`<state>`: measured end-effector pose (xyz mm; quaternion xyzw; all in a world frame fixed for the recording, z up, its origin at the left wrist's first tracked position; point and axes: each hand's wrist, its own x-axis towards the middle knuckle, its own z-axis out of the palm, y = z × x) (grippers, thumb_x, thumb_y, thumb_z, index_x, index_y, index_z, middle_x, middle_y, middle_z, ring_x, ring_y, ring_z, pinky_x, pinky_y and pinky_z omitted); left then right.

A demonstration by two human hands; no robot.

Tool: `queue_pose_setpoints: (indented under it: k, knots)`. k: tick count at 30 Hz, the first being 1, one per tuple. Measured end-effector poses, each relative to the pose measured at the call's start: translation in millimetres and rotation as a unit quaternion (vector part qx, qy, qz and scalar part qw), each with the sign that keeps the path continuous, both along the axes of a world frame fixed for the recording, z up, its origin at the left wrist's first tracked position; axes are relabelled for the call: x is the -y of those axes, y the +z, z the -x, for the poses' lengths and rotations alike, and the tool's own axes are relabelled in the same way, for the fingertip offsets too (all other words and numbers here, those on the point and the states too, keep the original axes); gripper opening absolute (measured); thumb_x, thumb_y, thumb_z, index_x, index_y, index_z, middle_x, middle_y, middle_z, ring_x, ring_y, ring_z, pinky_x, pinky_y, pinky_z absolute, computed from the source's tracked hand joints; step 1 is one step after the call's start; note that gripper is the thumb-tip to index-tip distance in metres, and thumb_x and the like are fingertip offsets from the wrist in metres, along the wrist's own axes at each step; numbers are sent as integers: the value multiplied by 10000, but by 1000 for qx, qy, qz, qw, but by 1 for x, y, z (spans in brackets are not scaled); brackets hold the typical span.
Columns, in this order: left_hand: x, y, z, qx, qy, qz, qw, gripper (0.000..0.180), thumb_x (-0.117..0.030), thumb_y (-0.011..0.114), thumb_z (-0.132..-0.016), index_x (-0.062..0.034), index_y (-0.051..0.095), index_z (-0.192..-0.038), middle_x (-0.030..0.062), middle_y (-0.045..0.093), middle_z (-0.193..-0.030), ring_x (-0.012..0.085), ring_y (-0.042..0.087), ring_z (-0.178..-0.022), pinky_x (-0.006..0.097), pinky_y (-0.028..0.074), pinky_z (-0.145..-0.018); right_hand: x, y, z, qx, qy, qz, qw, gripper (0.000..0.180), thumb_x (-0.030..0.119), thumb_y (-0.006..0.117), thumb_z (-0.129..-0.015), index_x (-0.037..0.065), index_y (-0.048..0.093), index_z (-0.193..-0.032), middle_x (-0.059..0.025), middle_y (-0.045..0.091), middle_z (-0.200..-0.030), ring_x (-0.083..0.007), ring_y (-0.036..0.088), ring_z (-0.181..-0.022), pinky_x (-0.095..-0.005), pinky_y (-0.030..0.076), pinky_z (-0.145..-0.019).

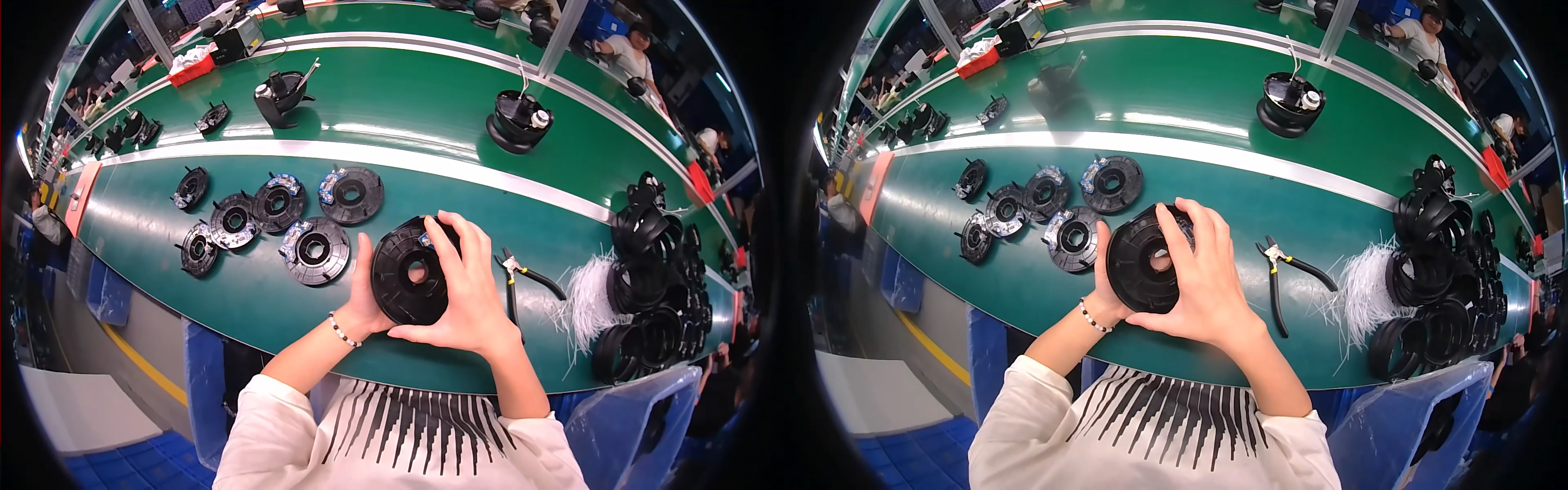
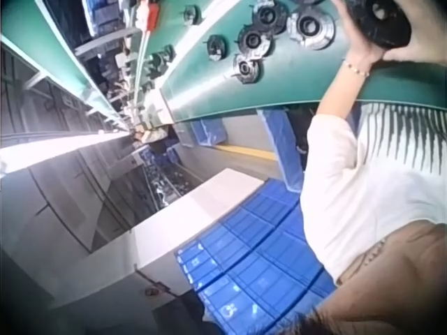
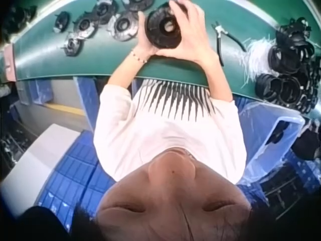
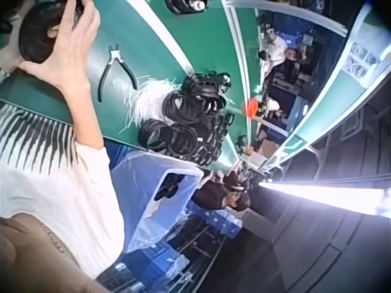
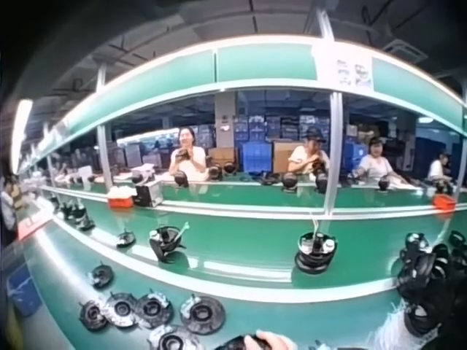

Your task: Assembling plastic housings for light fixtures on an assembly line, including snapping components together and using wire cutters to trim wires.

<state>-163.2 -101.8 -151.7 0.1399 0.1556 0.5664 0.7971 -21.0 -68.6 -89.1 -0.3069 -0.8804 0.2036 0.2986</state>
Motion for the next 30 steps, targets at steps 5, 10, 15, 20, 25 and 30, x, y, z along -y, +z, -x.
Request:
queue_pose_setpoints:
  k: [5, 10, 15, 20, 25, 30]
  knots:
    - [-1, 1, 8, 11, -27, -5, 1000, 808, -727, 200, -742, -125, 346, -1261, 101, 448, -1194, 247, 458, -1092, 403, 410, -907, 3, -1, 8, 3, -19, 15, 1000, 1087, 416, 806, -381, 3, 306, -1253, -206, 308, -1213, -389, 328, -1107, -470, 321, -903]
    - [-1, 3, 17, -8, -41, 8, 999, 784, -706, 203, -761, -115, 356, -1252, 100, 455, -1188, 234, 469, -1081, 397, 416, -901, 2, -1, 13, -2, -3, 25, 1000, 1078, 415, 808, -377, 1, 318, -1243, -204, 333, -1193, -373, 355, -1097, -452, 334, -901]
    - [3, 3, 22, 24, -15, 20, 999, 752, -668, 282, -770, -65, 412, -1200, 139, 489, -1158, 259, 517, -1021, 400, 433, -871, -3, 1, 19, 12, 17, 13, 1000, 1053, 435, 794, -382, -1, 339, -1226, -204, 351, -1183, -364, 368, -1095, -442, 344, -894]
    - [2, 3, 19, 63, 41, 57, 996, 486, -394, 478, -754, -51, 470, -1098, 120, 547, -1035, 236, 559, -923, 379, 475, -807, 2, -20, 29, -49, -36, -5, 998, 957, 408, 758, -406, 9, 374, -1186, -182, 370, -1196, -364, 388, -1085, -445, 344, -873]
    - [2, 6, 14, 27, 98, 76, 992, 438, -320, 476, -762, -14, 482, -1076, 128, 558, -1007, 231, 573, -887, 359, 486, -789, -6, -41, 24, -130, -14, -21, 991, 948, 449, 759, -423, 6, 405, -1183, -203, 404, -1220, -377, 414, -1110, -450, 335, -923]
    - [-10, 24, 27, 38, -59, 105, 992, 594, -550, 347, -785, -71, 497, -1104, 110, 555, -1045, 252, 542, -965, 453, 428, -850, -11, -32, 3, -144, 117, -75, 980, 642, 266, 778, -513, 54, 528, -1065, -140, 475, -1172, -339, 446, -1092, -474, 331, -920]
